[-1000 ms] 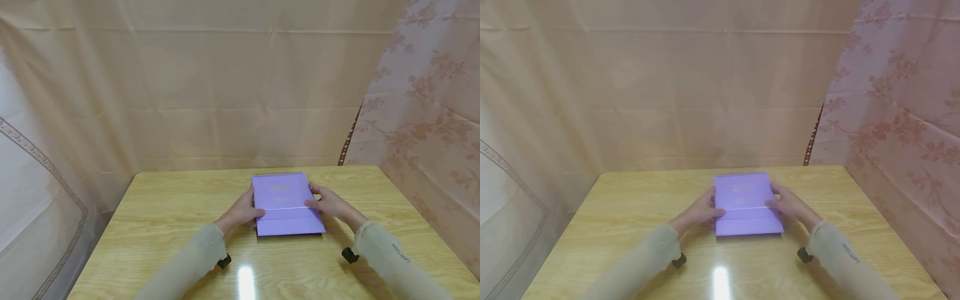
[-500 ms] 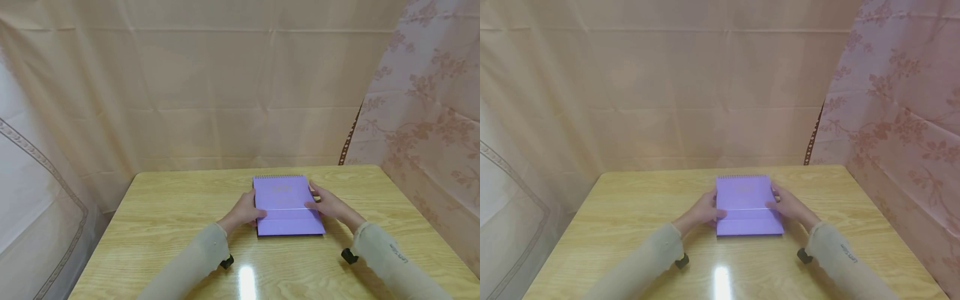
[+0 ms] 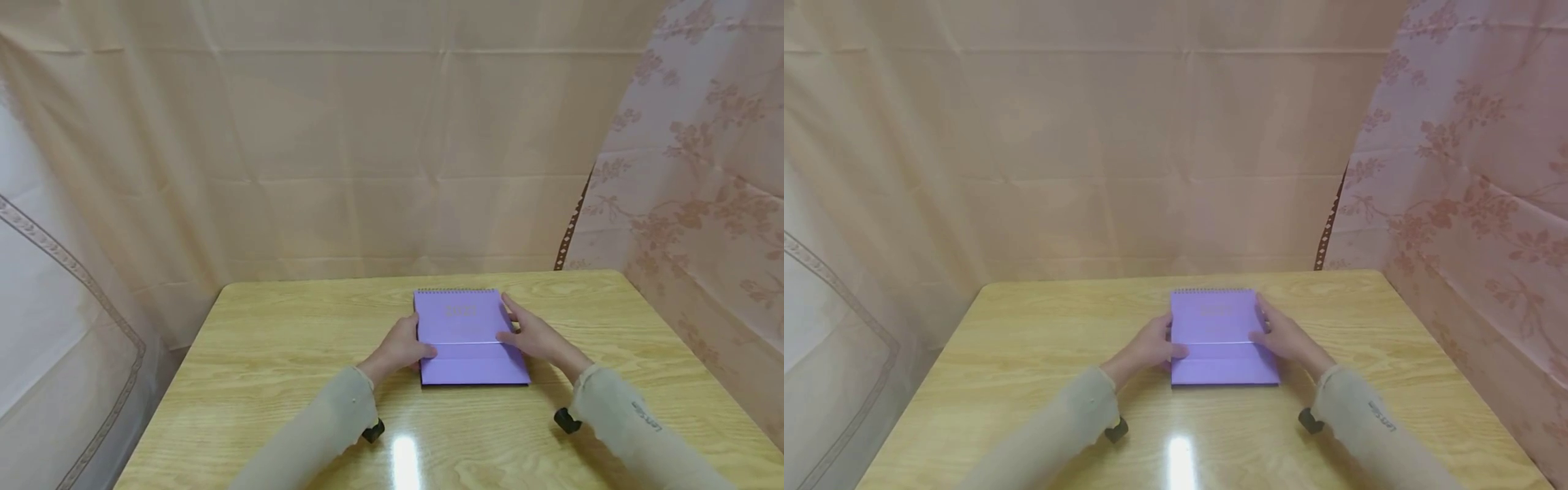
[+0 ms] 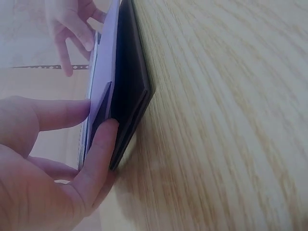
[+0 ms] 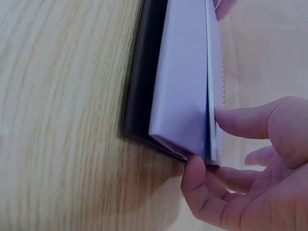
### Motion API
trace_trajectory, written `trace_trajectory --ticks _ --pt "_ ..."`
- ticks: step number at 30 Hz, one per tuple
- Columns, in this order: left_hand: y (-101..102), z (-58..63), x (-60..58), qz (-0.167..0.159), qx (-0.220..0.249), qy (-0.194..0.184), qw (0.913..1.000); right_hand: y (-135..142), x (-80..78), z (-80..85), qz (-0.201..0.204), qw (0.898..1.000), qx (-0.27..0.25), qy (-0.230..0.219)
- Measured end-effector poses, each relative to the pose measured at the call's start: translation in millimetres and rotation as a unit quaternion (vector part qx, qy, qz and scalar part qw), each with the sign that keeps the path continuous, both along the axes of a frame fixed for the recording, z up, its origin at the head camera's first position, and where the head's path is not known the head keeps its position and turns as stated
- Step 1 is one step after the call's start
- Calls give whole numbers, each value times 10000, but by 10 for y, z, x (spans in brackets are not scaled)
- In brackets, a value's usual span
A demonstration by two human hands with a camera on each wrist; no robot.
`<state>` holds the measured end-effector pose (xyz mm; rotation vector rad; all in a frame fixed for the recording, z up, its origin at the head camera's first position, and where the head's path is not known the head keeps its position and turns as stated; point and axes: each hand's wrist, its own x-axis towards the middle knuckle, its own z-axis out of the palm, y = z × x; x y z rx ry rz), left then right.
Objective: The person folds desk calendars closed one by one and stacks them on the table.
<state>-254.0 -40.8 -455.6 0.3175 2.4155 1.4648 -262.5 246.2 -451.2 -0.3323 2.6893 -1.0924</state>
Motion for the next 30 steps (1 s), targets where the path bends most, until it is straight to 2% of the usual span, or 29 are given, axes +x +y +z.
trace_trajectory --ticks 4,14,18,25,30 --pt "-3 -14 0 2 45 -20 10000 -25 0 20 -37 9999 131 11" --pt "31 -6 35 119 -420 209 9988 -69 -28 -27 82 9989 413 188" --pt "41 -13 29 108 -765 453 9960 -79 -37 -58 140 9975 611 327" --pt "58 -17 16 92 -1168 577 9914 -91 -38 -88 216 9939 872 639" --pt "61 -15 19 -9 -1569 893 9836 -101 -44 -85 188 9932 914 699"
